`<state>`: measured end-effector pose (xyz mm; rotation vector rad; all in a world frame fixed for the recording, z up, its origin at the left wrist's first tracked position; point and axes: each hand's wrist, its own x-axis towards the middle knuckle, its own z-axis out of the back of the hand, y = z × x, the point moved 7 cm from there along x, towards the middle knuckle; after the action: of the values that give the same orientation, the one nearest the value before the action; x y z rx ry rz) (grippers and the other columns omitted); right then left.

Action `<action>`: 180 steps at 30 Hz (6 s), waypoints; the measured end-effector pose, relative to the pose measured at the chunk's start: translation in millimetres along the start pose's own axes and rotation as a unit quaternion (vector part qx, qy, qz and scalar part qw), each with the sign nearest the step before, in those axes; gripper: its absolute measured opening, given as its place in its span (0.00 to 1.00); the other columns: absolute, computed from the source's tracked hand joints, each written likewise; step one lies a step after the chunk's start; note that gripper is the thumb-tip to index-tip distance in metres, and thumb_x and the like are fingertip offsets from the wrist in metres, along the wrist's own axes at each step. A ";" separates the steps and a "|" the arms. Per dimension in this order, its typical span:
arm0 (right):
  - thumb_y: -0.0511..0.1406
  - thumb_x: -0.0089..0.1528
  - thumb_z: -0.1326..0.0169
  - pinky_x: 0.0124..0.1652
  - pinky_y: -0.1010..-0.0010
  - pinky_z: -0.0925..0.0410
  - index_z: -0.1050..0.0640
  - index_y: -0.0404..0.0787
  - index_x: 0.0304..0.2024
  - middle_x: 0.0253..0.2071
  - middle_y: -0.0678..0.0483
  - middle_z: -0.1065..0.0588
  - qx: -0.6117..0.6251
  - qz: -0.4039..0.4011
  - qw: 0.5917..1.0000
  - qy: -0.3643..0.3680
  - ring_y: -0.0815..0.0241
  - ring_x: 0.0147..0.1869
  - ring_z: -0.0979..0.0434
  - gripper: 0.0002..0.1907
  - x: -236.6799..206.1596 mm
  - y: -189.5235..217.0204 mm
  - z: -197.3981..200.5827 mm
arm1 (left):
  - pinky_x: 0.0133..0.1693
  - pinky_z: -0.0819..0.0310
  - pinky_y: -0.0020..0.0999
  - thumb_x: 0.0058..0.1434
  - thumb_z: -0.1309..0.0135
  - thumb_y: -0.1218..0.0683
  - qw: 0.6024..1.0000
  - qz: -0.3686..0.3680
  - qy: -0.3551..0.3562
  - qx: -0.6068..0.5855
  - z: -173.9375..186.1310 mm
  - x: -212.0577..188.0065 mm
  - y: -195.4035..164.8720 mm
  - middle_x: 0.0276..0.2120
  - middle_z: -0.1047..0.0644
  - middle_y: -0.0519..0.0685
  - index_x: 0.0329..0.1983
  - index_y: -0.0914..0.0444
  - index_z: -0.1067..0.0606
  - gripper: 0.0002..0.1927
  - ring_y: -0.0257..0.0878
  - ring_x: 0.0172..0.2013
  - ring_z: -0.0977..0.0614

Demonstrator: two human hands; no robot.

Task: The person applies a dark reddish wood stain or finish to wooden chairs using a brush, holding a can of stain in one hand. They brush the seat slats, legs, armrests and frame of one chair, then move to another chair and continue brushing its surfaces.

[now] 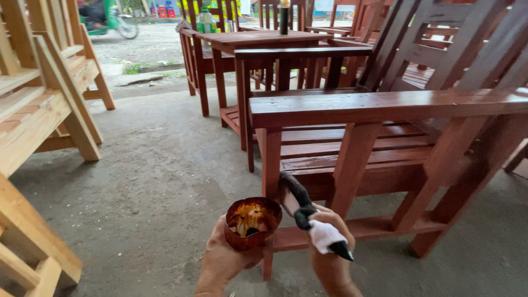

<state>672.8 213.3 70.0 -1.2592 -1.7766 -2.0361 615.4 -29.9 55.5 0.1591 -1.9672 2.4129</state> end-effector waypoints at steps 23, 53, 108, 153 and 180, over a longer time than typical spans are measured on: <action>0.35 0.58 0.37 0.56 0.56 0.32 0.27 0.40 0.44 0.58 0.39 0.30 -0.303 0.170 0.938 -0.006 0.42 0.60 0.27 0.15 -29.1 -15.1 29.1 | 0.52 0.19 0.34 0.29 0.21 0.50 0.992 -0.097 -0.077 0.007 -20.3 -13.7 -15.8 0.50 0.20 0.47 0.59 0.58 0.33 0.52 0.40 0.51 0.17; 0.24 0.59 0.44 0.56 0.66 0.27 0.21 0.39 0.41 0.56 0.44 0.22 0.000 -0.028 0.999 -0.017 0.54 0.57 0.21 0.10 -14.7 -49.8 25.0 | 0.50 0.21 0.40 0.28 0.20 0.46 0.984 -0.097 -0.143 0.047 -9.6 -8.9 0.7 0.50 0.21 0.50 0.59 0.58 0.34 0.53 0.46 0.50 0.17; 0.27 0.62 0.43 0.53 0.67 0.30 0.24 0.40 0.40 0.48 0.52 0.23 -0.125 0.010 0.992 0.001 0.59 0.54 0.23 0.05 -31.7 -24.6 8.1 | 0.54 0.23 0.40 0.31 0.21 0.43 0.982 -0.094 -0.152 0.064 -1.3 -17.4 -1.4 0.52 0.24 0.50 0.61 0.58 0.35 0.54 0.47 0.54 0.20; 0.25 0.55 0.44 0.49 0.68 0.31 0.25 0.39 0.41 0.42 0.51 0.26 -0.200 0.119 0.970 -0.067 0.52 0.47 0.24 0.12 31.7 40.4 44.7 | 0.47 0.19 0.41 0.29 0.22 0.45 0.978 -0.174 -0.112 0.012 -49.6 -32.0 -43.3 0.49 0.22 0.49 0.57 0.58 0.30 0.49 0.48 0.49 0.17; 0.37 0.47 0.33 0.63 0.50 0.35 0.19 0.51 0.28 0.49 0.55 0.23 -0.607 0.381 0.633 0.292 0.50 0.60 0.28 0.08 99.2 124.9 -20.4 | 0.50 0.19 0.40 0.28 0.20 0.43 0.992 -0.061 -0.064 0.090 -71.1 -22.1 -36.2 0.58 0.27 0.48 0.66 0.57 0.36 0.59 0.46 0.52 0.19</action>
<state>676.4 199.0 230.1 -0.9451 0.6091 -2.4344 635.9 48.1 74.6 0.4344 -1.7259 2.5542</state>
